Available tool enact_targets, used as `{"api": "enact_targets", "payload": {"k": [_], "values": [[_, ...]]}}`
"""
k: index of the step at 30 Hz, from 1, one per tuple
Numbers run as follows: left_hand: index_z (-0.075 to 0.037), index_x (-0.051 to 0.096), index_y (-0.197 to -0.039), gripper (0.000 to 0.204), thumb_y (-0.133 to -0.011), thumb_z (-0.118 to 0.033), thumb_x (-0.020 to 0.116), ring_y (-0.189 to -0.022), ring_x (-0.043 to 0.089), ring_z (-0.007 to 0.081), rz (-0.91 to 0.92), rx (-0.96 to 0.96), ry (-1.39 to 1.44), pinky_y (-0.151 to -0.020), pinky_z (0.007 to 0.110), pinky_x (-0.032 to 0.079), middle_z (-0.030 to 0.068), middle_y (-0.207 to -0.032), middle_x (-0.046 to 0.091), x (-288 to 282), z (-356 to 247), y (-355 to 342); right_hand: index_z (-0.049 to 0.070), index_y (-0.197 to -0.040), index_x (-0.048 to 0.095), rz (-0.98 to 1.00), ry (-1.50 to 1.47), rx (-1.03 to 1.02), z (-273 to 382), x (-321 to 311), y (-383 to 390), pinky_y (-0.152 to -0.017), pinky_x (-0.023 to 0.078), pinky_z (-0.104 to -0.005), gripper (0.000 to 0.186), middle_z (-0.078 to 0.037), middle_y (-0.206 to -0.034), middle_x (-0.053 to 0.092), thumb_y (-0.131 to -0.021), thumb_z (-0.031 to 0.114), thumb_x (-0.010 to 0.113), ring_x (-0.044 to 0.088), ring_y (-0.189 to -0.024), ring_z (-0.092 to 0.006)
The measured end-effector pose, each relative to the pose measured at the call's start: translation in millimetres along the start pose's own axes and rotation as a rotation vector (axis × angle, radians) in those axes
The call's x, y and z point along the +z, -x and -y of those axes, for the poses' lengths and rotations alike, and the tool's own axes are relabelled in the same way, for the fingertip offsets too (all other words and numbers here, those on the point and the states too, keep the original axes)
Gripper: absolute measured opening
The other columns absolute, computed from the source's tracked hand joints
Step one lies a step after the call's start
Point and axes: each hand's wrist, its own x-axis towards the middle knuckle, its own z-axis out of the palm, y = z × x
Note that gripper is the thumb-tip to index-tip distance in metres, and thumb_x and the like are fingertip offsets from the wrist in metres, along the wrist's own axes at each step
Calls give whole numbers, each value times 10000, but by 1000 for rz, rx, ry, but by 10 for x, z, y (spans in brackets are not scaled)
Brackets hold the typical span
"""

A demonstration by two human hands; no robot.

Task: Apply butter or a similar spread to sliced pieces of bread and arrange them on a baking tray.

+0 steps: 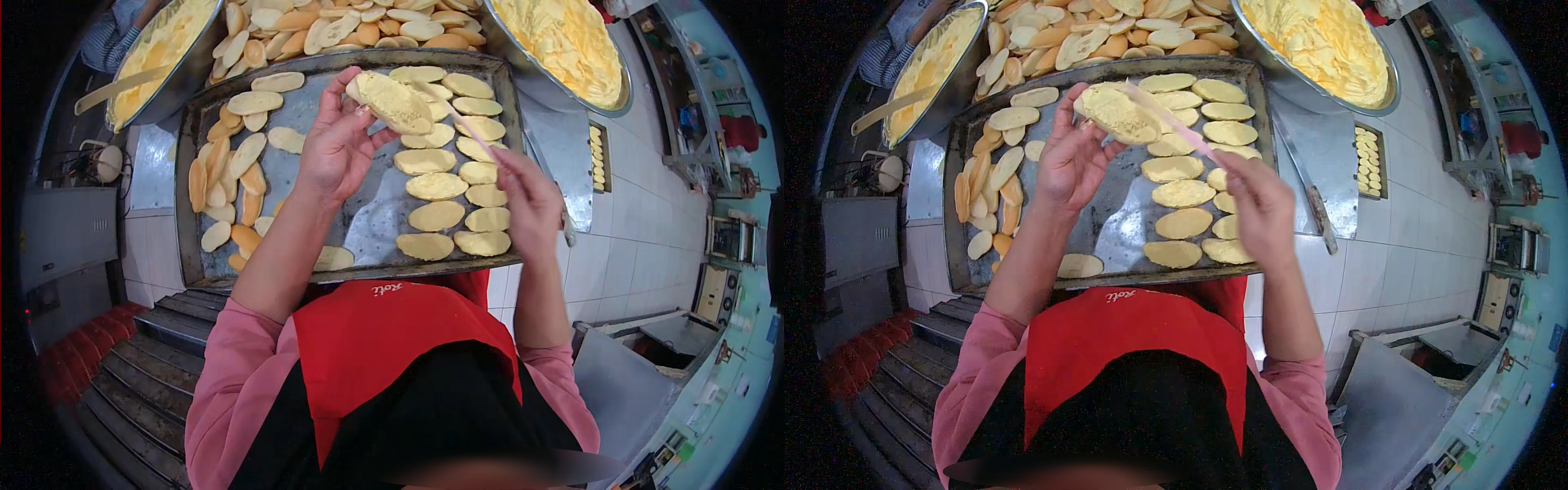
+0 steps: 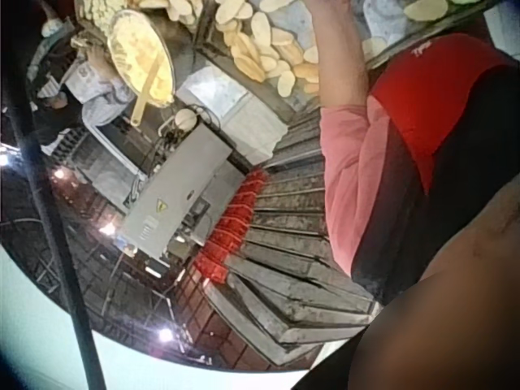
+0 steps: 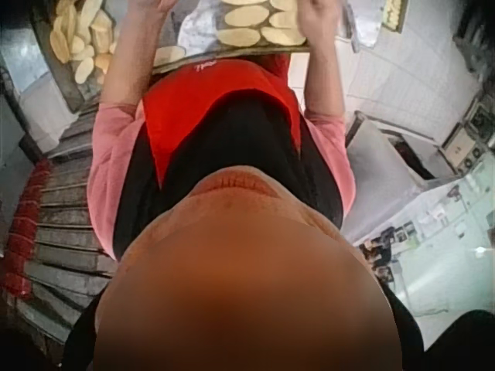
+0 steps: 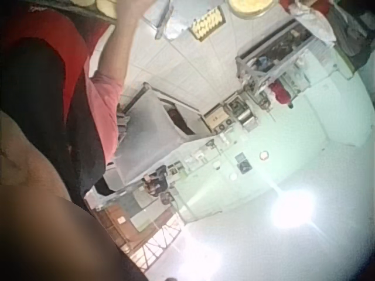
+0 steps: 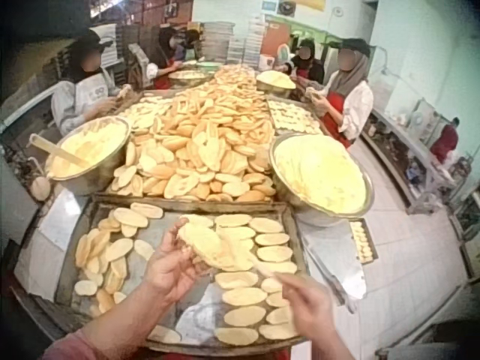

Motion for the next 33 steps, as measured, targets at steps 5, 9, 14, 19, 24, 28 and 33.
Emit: {"api": "enact_targets", "payload": {"k": [5,9,14,19,24,28,33], "values": [[-167,316,-1249,443,-858,14,414,-1102,467,211,-34,151,-33,-870,407,444,45,-1219,436,13,-33,103,94,-1023,635,-21,384,-296,2,285,250,-542,390,-322,359,-70,-669,497,-707,-61,569,491,-596,-215],[-172,290,-1268,466,-857,-7,433,-1120,457,231,-91,276,-93,-922,445,412,76,-1247,410,-127,-116,169,104,-1058,619,46,400,-272,-17,168,383,-529,390,-327,404,-74,-674,501,-691,-58,577,496,-594,-222],[-145,300,-1237,458,-843,29,455,-1096,466,204,-93,313,-202,-891,400,444,72,-1225,410,-12,-18,270,114,-1064,609,-129,328,-378,189,623,185,-516,407,-323,400,-72,-673,496,-699,-38,552,502,-583,-226],[-118,306,-1213,453,-829,47,481,-1080,470,189,-78,345,-217,-873,365,460,74,-1201,413,14,-18,324,118,-1032,620,-85,607,-285,125,739,182,-496,400,-350,370,-70,-649,458,-695,-14,539,490,-560,-247],[-142,298,-1237,457,-839,28,445,-1098,467,235,-80,403,-279,-882,426,456,69,-1221,403,-104,-32,348,122,-1067,610,-114,494,-222,86,728,276,-515,418,-342,331,-101,-688,490,-768,-11,561,513,-577,-253],[-119,296,-1250,428,-852,-42,432,-1097,481,247,-71,280,-158,-890,430,453,87,-1220,421,-114,-127,398,86,-1022,621,-158,606,-203,-19,624,232,-506,416,-356,308,-91,-681,497,-739,-11,549,512,-567,-255],[-81,317,-1220,362,-871,-100,414,-1017,553,252,-85,-164,161,-841,382,489,123,-1112,508,-202,-198,387,92,-1007,630,-87,333,-371,129,546,106,-496,414,-358,307,-94,-656,490,-721,-8,582,512,-558,-253]]}}
